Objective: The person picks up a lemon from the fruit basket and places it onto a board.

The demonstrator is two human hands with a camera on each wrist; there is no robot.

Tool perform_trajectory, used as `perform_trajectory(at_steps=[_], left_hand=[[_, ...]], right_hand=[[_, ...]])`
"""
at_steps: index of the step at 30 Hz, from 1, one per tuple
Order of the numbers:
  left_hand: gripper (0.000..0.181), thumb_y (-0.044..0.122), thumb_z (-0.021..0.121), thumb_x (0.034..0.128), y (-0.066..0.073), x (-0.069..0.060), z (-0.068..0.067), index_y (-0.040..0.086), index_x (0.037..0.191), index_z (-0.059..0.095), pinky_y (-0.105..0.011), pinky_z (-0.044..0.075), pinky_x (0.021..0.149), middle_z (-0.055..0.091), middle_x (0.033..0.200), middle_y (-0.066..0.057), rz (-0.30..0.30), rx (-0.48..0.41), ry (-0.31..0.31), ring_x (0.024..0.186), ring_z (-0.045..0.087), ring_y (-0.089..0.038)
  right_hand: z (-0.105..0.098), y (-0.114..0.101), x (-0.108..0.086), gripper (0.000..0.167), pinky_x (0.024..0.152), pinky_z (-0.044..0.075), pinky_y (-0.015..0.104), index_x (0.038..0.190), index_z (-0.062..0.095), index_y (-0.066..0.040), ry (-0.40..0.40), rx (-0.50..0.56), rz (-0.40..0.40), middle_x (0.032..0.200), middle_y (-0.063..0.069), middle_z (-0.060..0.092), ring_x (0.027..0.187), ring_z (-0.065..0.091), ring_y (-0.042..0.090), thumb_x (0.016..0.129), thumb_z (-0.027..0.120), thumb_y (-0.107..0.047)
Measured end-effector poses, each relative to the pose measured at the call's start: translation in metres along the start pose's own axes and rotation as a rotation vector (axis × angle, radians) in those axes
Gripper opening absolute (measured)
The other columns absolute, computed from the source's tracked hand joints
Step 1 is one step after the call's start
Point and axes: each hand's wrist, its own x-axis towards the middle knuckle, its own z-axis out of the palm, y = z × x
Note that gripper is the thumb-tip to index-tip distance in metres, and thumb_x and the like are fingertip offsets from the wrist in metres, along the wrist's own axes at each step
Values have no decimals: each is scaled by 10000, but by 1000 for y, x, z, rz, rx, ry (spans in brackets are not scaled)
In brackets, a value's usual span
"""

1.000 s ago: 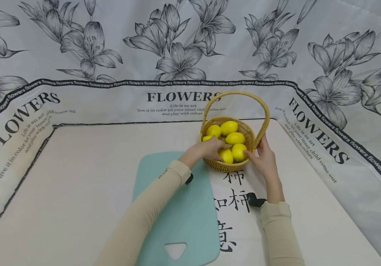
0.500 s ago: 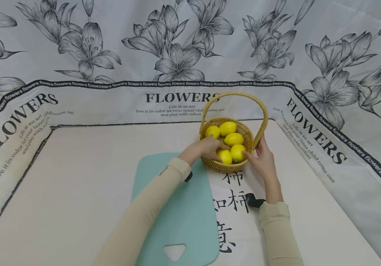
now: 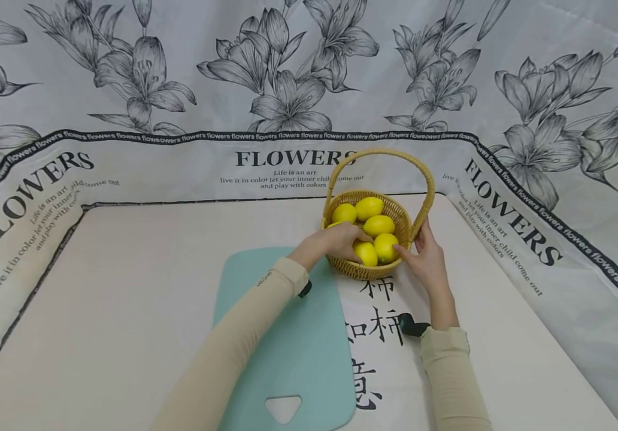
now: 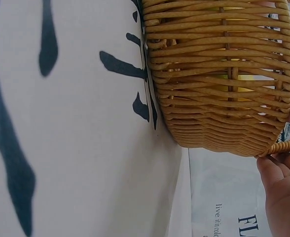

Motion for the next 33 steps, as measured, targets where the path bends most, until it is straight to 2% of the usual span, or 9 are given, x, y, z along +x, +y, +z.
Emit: perform_trajectory(at_steps=[16,25,30,33], left_hand=[[645,357,794,800,-6,-5,3,100,1348,572,-188,363,1052,595,1322,-9,11,-142,98,1220,511,-106],[663,426,807,761,-10,-7,5,105,1308,612,-149,392,985,631,1267,-7,21,-198,158,1024,536,-60],[671,451,816,741,-10,-9,5,124,1295,626,-167,395,990,634,1264,-1,4,-228,194,1106,540,-66],[687,482,814,730,-10,-12,5,140,1295,628,-177,411,973,639,1255,9,-1,-239,210,1103,543,-73]], right_hand=[[2,2,1,983,1125,285,405,1559,13,-210,5,-7,3,1566,149,204,1405,278,298,880,716,-105],[2,1,0,991,1120,291,407,1561,22,-196,7,-4,2,1557,166,229,1401,288,306,870,723,-82],[1,0,0,988,1119,294,406,1560,22,-192,8,-5,6,1555,167,231,1399,291,304,872,723,-93],[1,0,1,987,1119,295,406,1559,20,-195,6,-3,11,1557,161,225,1400,289,298,873,721,-90]])
